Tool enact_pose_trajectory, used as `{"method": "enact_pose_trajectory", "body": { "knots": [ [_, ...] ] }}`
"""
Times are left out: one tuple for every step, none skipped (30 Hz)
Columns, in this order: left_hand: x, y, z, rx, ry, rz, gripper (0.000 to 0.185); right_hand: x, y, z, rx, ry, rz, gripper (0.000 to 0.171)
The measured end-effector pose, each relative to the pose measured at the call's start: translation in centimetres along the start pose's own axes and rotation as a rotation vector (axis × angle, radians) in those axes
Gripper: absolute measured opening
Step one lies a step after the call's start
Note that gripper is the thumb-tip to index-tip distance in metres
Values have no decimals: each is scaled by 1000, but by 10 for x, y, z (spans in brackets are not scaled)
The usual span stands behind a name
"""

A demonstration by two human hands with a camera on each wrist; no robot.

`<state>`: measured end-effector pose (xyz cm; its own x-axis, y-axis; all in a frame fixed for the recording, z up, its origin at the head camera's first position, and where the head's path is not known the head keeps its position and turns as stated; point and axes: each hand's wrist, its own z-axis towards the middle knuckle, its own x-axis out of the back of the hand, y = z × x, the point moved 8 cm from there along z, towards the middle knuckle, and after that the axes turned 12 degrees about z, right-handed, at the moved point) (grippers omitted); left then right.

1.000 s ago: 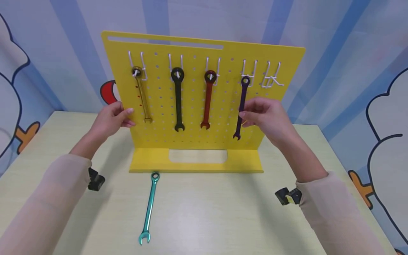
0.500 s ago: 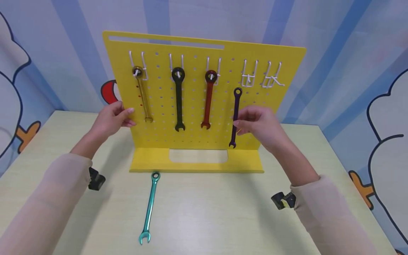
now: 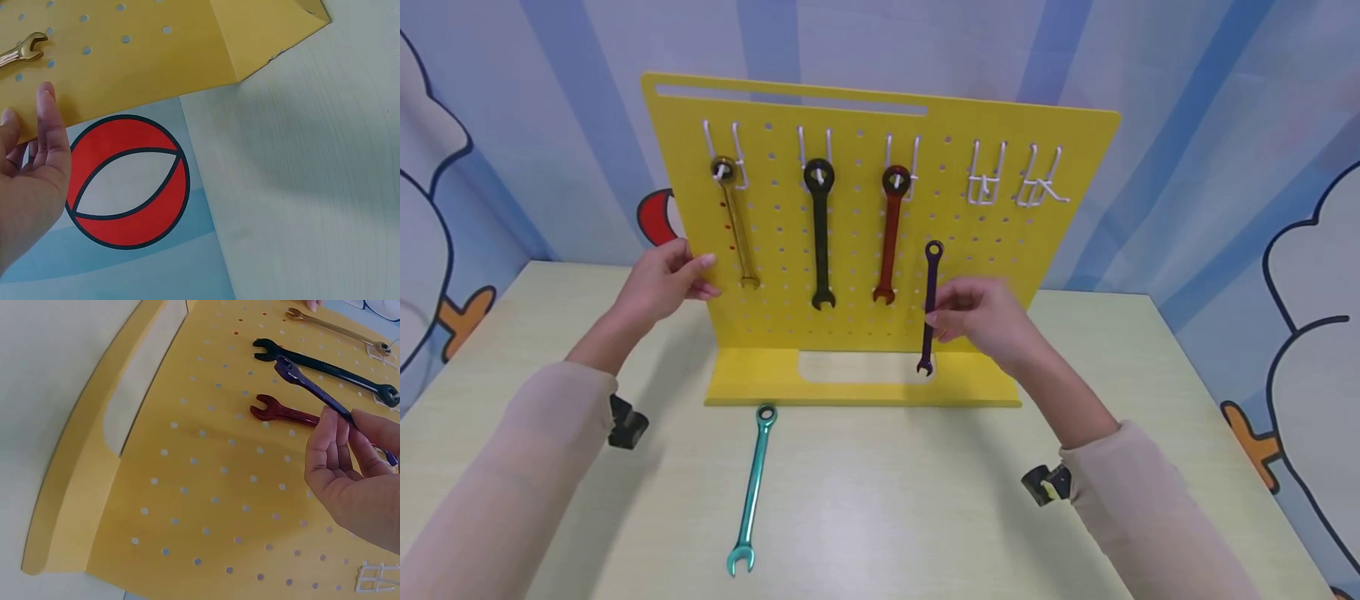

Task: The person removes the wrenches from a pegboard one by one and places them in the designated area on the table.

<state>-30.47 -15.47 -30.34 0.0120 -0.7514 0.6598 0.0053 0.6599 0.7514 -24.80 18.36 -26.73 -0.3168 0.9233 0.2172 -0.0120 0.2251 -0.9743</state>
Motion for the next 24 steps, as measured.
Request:
{"method": "enact_pose_trajectory", "body": {
  "knots": [
    [0, 0, 0, 1, 1, -1, 26, -2, 2, 0, -5, -3, 0, 18],
    [0, -1, 0, 1, 2, 0, 26, -4, 3, 0, -14, -5, 2, 17],
    [0, 0, 1, 1, 3, 1, 26, -6, 5, 1, -22, -9, 0, 16],
    [0, -1, 1, 1, 4, 1, 26, -7, 7, 1, -27, -14, 1, 16],
    [0, -1, 0, -1, 4, 2, 26, -9, 9, 1, -31, -18, -2, 16],
    [1, 0, 0, -3, 3, 2, 26, -11, 11, 2, -35, -23, -3, 16],
    [1, 0, -1, -1, 3, 1, 26, -12, 13, 2, -41, -27, -3, 15],
    [1, 1, -1, 0, 3, 0, 26, -14, 15, 2, -46, -30, -6, 15],
    [1, 1, -1, 2, 3, -1, 26, -16, 17, 3, -47, -34, -11, 15],
    [2, 1, -2, 5, 3, -3, 26, -17, 18, 3, -52, -36, -17, 14],
    [2, 1, -2, 6, 3, -2, 26, -18, 20, 4, -55, -39, -21, 14],
    [2, 1, -2, 5, 3, -1, 26, -20, 21, 4, -56, -43, -18, 14],
    [2, 0, -2, 5, 1, -1, 27, -21, 22, 4, -59, -45, -16, 14],
    [2, 1, -2, 1, 1, 1, 27, -23, 24, 5, -61, -50, -10, 14],
    [2, 1, -3, -1, 3, 0, 28, -25, 25, 5, -62, -57, -4, 13],
    [2, 1, -3, -4, 1, -1, 29, -27, 26, 5, -66, -63, 1, 13],
    [2, 1, -3, -7, 1, -3, 29, -28, 26, 5, -67, -71, 9, 13],
    [-2, -10, 6, -23, -10, -50, 30, -30, 27, 5, -69, -81, 17, 12],
    [-2, -10, 6, -25, -10, -54, 30, -32, 27, 5, -70, -91, 21, 12],
    [-2, -10, 6, -25, -8, -57, 30, -34, 28, 5, -73, -101, 23, 12],
    [-2, -10, 6, -25, -7, -59, 30, -35, 28, 4, -72, -109, 21, 12],
    [-2, -10, 6, -28, -9, -60, 30, -37, 29, 4, -71, -117, 17, 12],
    [-2, -10, 6, -27, -9, -59, 29, -38, 29, 4, -69, -124, 17, 12],
    [-2, -9, 7, -28, -10, -58, 29, -39, 30, 5, -70, -128, 15, 12]
  ]
}}
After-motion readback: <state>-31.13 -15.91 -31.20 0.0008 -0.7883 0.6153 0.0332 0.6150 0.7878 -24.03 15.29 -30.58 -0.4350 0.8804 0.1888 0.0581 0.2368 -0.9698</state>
